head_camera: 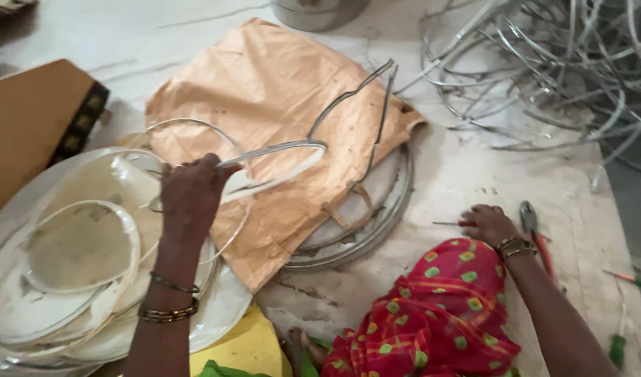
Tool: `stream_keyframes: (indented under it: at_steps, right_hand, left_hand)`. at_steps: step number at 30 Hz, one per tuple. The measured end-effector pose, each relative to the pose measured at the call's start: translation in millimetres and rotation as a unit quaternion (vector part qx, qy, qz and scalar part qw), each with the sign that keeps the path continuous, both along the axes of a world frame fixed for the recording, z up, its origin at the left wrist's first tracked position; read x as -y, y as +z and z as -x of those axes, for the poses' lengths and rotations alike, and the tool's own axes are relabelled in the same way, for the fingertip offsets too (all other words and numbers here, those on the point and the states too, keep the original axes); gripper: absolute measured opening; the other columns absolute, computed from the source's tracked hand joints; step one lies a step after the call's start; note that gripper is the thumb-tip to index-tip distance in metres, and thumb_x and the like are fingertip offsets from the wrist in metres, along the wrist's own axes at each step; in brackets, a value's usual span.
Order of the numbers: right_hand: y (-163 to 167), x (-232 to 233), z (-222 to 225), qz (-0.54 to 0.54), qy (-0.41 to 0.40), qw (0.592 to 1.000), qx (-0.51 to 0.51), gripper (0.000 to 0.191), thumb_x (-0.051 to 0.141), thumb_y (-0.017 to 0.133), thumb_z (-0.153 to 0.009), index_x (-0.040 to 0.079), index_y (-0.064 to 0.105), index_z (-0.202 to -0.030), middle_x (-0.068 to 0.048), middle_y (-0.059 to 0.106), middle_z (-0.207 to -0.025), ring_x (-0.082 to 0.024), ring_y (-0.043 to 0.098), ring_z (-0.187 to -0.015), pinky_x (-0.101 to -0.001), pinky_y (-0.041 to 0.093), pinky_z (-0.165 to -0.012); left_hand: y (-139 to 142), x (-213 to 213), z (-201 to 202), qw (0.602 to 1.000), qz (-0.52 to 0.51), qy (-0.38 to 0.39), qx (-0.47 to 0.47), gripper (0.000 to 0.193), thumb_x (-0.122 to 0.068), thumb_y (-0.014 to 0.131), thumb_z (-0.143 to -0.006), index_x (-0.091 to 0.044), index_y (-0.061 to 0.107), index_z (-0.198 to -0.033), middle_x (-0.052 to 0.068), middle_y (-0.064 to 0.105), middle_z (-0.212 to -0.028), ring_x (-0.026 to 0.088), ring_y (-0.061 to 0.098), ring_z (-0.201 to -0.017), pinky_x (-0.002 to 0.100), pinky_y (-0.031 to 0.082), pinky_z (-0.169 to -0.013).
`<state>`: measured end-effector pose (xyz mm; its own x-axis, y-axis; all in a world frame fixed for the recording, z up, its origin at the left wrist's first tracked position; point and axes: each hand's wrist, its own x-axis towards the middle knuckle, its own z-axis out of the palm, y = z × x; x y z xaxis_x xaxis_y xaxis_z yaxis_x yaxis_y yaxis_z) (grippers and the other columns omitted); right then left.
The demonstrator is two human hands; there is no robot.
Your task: The person sits on the floor and assembles a circular mirror by attaching a metal wire frame to its edge. They use pliers to bend and secure the wire, then use a screwdriver to tighten the connection points. The person handles multiple mirrors and wire frames throughout the process.
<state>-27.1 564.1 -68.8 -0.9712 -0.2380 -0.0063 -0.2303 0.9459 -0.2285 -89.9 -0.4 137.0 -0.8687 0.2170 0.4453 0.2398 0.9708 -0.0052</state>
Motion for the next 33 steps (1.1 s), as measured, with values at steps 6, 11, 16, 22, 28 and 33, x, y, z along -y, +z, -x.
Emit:
stream_keyframes:
  at_steps: [6, 11, 16, 22, 28, 33]
  right_hand:
    - [-3.3, 11.5, 5.7, -0.044, -0.148, 0.987, 0.054, 0.027, 0.036, 0.070, -0.083, 0.021, 0.080, -0.103, -0.008, 0.071, -0.118, -0.034, 0.065, -0.108, -0.0449, 0.053, -0.092]
    - [17.6, 36.4, 21.1, 0.252, -0.215, 0.941, -0.068, 0.027, 0.024, 0.055, -0.101, 0.007, 0.069, -0.117, -0.008, 0.074, -0.090, -0.023, 0.068, -0.085, -0.0407, 0.053, -0.079]
    - [73.7, 139.7, 21.4, 0.468, -0.164, 0.866, 0.057, 0.032, 0.029, 0.063, -0.098, 0.007, 0.074, -0.119, -0.004, 0.060, -0.084, -0.008, 0.051, -0.066, -0.0277, 0.046, -0.055]
    - [124.5, 250.0, 1.1, 0.424, -0.046, 0.897, 0.115, 0.044, 0.043, 0.068, -0.093, 0.006, 0.069, -0.116, 0.002, 0.058, -0.080, -0.007, 0.051, -0.067, -0.0264, 0.046, -0.060]
    - [144.0, 245.6, -28.1, 0.436, -0.033, 0.892, 0.115, 0.037, 0.026, 0.068, -0.092, -0.001, 0.067, -0.118, 0.003, 0.054, -0.072, -0.007, 0.046, -0.066, -0.0273, 0.043, -0.057]
    - [145.7, 238.9, -51.4, 0.479, -0.061, 0.863, 0.147, 0.044, 0.016, 0.064, -0.088, 0.005, 0.067, -0.130, 0.005, 0.057, -0.073, -0.006, 0.047, -0.064, -0.0255, 0.040, -0.056]
  left_hand:
    - [13.2, 14.9, -19.1, 0.986, -0.105, 0.056, 0.114, 0.050, -0.055, 0.056, -0.103, -0.009, 0.064, -0.087, 0.018, 0.066, -0.072, 0.039, 0.068, -0.075, 0.052, 0.053, -0.073]
    - [-8.1, 19.9, -24.5, 0.976, -0.126, 0.035, 0.175, 0.051, -0.049, 0.051, -0.105, -0.006, 0.070, -0.086, 0.021, 0.069, -0.078, 0.043, 0.069, -0.078, 0.053, 0.053, -0.075]
    - [-28.0, -36.0, -51.3, 0.950, -0.170, -0.092, 0.246, 0.038, -0.035, 0.048, -0.101, -0.006, 0.072, -0.094, 0.022, 0.072, -0.090, 0.042, 0.069, -0.083, 0.053, 0.053, -0.076]
    - [-2.1, -121.0, -118.2, 0.785, -0.274, -0.089, 0.549, 0.091, -0.048, 0.063, -0.091, 0.011, 0.021, -0.147, 0.032, 0.067, -0.102, 0.039, 0.073, -0.090, 0.045, 0.059, -0.081]
    - [33.2, -114.4, -140.2, 0.813, -0.130, -0.323, 0.467, 0.063, -0.052, 0.060, -0.100, 0.011, 0.062, -0.103, 0.025, 0.070, -0.081, 0.038, 0.069, -0.073, 0.046, 0.055, -0.069]
    - [53.6, -76.5, -109.7, 0.864, -0.277, -0.319, 0.273, 0.041, -0.043, 0.053, -0.104, -0.007, 0.069, -0.094, 0.011, 0.068, -0.076, 0.026, 0.065, -0.059, 0.044, 0.057, -0.068]
